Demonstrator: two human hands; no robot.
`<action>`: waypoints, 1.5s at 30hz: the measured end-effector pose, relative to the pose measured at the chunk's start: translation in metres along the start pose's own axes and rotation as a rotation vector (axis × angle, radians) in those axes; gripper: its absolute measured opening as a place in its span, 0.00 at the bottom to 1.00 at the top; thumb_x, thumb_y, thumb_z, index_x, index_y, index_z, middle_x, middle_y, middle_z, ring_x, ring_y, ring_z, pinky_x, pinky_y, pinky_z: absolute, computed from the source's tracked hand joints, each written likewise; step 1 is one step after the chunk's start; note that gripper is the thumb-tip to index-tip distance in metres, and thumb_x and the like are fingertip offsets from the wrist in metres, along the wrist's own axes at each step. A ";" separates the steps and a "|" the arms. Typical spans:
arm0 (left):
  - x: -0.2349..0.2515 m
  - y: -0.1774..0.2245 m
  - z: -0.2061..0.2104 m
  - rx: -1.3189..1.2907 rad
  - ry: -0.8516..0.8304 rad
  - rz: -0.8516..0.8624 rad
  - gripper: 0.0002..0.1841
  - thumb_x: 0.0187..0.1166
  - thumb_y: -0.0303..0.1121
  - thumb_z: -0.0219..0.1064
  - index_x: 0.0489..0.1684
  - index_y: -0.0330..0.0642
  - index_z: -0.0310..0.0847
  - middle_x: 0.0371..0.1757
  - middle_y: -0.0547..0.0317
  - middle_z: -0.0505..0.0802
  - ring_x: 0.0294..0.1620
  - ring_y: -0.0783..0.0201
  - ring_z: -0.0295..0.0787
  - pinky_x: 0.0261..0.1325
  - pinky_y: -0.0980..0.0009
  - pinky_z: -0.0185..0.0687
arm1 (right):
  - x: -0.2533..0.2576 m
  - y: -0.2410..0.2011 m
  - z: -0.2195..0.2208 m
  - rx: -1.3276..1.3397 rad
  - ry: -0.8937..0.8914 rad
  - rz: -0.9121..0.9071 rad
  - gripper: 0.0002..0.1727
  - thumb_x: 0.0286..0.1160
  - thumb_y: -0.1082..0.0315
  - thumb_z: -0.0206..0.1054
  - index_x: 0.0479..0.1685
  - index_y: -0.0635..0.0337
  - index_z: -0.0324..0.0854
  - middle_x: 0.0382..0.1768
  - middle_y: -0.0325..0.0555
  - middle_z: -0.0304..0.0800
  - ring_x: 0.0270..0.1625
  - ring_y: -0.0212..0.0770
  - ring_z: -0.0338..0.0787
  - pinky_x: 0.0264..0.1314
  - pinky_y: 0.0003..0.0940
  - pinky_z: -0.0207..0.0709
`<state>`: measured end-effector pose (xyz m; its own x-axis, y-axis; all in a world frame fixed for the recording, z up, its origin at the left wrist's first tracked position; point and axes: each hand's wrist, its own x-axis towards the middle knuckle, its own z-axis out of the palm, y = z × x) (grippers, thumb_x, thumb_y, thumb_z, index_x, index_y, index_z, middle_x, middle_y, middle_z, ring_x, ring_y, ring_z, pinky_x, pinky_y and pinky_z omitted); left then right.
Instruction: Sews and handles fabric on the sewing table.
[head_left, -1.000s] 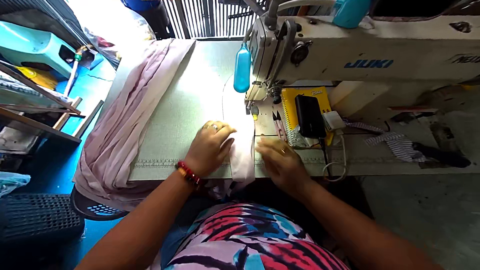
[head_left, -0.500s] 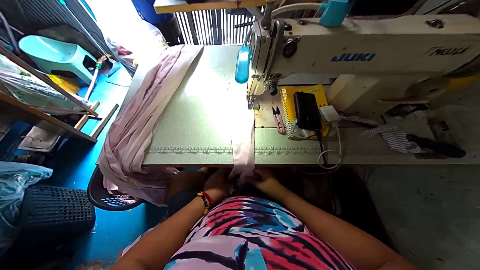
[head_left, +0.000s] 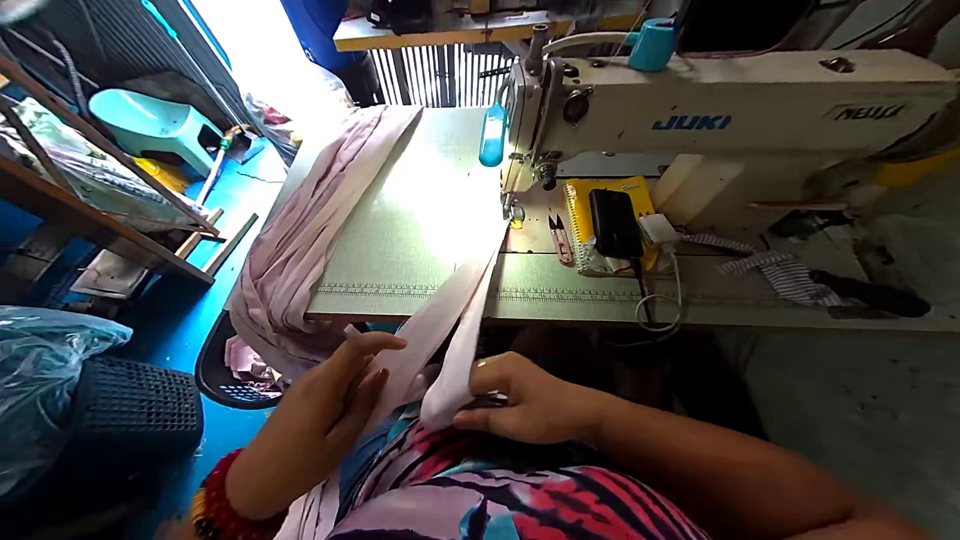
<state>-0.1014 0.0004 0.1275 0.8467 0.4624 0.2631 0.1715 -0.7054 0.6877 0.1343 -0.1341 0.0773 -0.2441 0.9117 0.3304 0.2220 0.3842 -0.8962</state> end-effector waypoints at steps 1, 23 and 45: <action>0.002 0.007 -0.008 0.137 -0.009 0.046 0.15 0.90 0.39 0.52 0.62 0.49 0.83 0.30 0.67 0.85 0.26 0.78 0.75 0.32 0.81 0.75 | 0.010 -0.011 0.007 -0.056 -0.029 -0.026 0.13 0.80 0.67 0.67 0.37 0.70 0.88 0.36 0.53 0.91 0.45 0.39 0.91 0.53 0.35 0.83; -0.017 -0.004 0.000 0.420 0.242 0.113 0.17 0.81 0.37 0.60 0.17 0.43 0.78 0.26 0.56 0.86 0.26 0.64 0.81 0.28 0.70 0.74 | 0.076 -0.006 0.003 -0.617 0.250 -0.175 0.14 0.81 0.61 0.65 0.56 0.49 0.94 0.53 0.37 0.94 0.61 0.38 0.88 0.64 0.38 0.81; 0.079 -0.031 0.098 0.047 -0.177 0.252 0.18 0.87 0.39 0.59 0.66 0.44 0.87 0.71 0.52 0.90 0.77 0.54 0.83 0.80 0.54 0.75 | -0.077 0.004 -0.008 -0.519 0.221 -0.004 0.08 0.81 0.68 0.64 0.35 0.55 0.87 0.44 0.43 0.97 0.50 0.31 0.95 0.54 0.23 0.87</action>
<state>0.0096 0.0063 0.0611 0.9394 0.1717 0.2966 -0.0355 -0.8121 0.5824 0.1616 -0.2018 0.0510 -0.0548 0.8974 0.4378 0.6701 0.3581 -0.6502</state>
